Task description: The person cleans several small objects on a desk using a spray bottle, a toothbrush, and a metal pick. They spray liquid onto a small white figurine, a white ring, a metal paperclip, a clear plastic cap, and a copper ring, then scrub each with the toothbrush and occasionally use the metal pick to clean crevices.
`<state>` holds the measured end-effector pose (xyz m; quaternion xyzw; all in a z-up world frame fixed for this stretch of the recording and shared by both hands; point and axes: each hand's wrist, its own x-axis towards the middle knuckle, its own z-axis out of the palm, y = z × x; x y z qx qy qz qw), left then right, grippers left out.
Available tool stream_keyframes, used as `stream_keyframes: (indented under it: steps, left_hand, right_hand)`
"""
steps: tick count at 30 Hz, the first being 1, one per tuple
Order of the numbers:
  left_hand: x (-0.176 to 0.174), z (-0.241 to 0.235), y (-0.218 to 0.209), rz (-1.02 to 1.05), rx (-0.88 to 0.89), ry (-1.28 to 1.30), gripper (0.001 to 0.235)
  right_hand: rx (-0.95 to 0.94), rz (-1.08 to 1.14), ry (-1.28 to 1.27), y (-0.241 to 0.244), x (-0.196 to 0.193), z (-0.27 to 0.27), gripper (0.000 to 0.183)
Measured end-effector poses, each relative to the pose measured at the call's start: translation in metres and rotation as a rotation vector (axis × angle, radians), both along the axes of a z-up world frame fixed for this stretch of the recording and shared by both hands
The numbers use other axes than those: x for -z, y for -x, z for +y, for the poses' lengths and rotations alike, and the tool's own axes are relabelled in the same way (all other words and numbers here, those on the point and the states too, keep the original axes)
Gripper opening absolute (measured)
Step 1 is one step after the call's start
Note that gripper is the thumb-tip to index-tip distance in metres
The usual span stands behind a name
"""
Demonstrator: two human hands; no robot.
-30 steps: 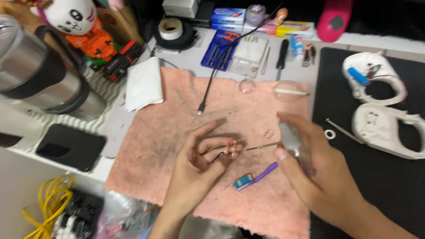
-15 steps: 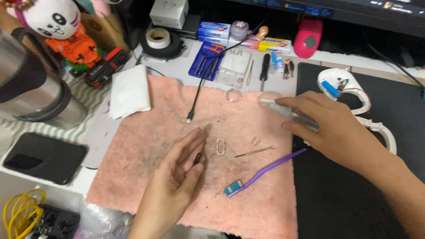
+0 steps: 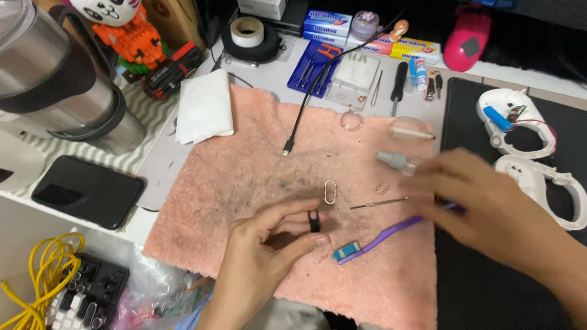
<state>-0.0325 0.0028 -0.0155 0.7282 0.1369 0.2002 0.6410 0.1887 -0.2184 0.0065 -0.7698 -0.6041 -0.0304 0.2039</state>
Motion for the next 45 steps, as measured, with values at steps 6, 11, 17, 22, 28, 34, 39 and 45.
stream_keyframes:
  steps: [6,11,17,22,28,34,39,45]
  left_hand:
    - [-0.006,0.0,0.001,0.028,0.022,-0.251,0.039]
    - [0.003,0.01,0.003,-0.091,0.133,-0.641,0.041]
    - [-0.008,0.013,0.011,0.017,0.178,-0.643,0.043]
    - [-0.007,0.01,0.009,-0.003,0.144,-0.638,0.03]
    - [-0.001,0.007,0.006,0.065,0.085,-0.683,0.033]
    - [-0.004,0.007,0.006,0.095,0.109,-0.672,0.032]
    - [-0.004,0.003,0.005,0.088,0.063,-0.698,0.035]
    - [-0.005,0.0,0.004,0.119,0.06,-0.734,0.038]
  right_hand:
    - [-0.196,0.16,0.086,0.01,0.028,-0.004,0.022]
    - [-0.159,0.149,0.118,0.014,0.02,-0.01,0.026]
    - [-0.064,0.178,0.111,0.03,0.012,-0.002,0.034]
    - [-0.155,0.282,0.033,0.049,0.011,0.02,0.015]
    - [-0.114,0.152,-0.062,0.047,0.008,0.03,0.013]
    - [-0.046,0.17,-0.005,0.045,0.007,0.029,0.011]
    - [-0.217,0.363,0.018,0.037,0.003,0.026,0.013]
    - [-0.176,0.341,-0.05,0.05,0.001,0.034,0.011]
